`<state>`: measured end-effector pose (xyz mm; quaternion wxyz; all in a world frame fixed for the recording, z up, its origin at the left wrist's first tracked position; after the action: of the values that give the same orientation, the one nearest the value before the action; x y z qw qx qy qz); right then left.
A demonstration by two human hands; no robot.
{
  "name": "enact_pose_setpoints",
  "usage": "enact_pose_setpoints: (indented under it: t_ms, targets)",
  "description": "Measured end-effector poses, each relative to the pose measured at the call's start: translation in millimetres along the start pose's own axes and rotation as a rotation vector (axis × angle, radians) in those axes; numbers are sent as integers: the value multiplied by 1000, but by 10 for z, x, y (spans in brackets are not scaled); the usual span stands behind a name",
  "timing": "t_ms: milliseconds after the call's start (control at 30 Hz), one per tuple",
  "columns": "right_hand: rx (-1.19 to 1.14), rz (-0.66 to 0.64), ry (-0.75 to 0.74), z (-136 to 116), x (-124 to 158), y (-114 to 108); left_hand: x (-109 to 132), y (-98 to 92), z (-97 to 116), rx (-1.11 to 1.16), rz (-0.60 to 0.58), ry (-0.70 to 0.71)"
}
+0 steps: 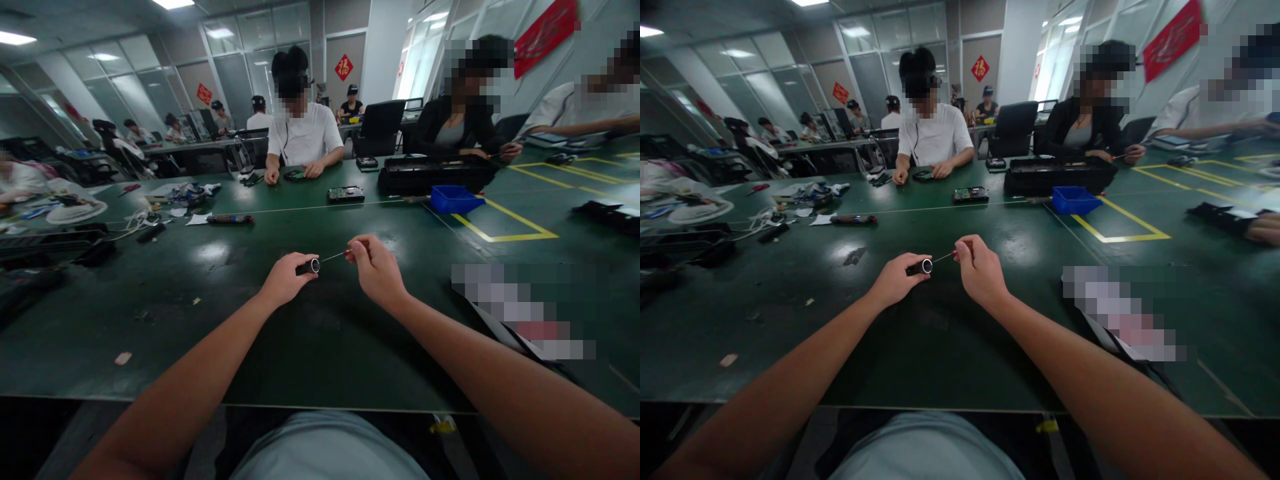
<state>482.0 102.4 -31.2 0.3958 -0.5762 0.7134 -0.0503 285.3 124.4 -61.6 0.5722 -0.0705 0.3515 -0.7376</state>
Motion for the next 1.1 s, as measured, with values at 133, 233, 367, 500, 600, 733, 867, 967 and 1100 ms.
enact_pose_setpoints:
  t_ms: [133,233,367,500,600,733,867,967,1100]
  targets:
    - [-22,1,-39,-54,10,-36,-2,15,-7,6,-18,6]
    - [-11,-55,-62,-80,19,2,-2,23,-8,12,-22,9]
    - [66,-80,-78,-100,8,17,-1,37,-4,6,-35,2]
    - [137,-73,-72,-96,-17,4,-3,37,1,-2,-39,-4]
    - [158,-77,-64,-80,-28,11,-4,23,-10,-1,-30,-14]
    - [159,-80,-52,-53,-34,17,-5,4,-55,25,-4,-36]
    - [153,-78,-50,-39,-34,12,-29,-34,-142,284,101,-76]
    - [152,-85,-46,-37,-32,13,-55,-51,-232,541,178,-115]
    - [150,-97,-43,-45,-29,16,-54,-79,-318,634,208,-200]
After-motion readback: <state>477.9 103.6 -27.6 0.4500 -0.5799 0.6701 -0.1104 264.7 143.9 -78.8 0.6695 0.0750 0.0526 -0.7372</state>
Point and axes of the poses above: each hand's wrist, its own x-axis away from the middle knuckle, its own y-axis out of the palm, z = x × y, the point moved 7 cm from there along -x, towards the middle knuckle, and after that the axes turned 13 degrees about x, right-handed, at the moved point
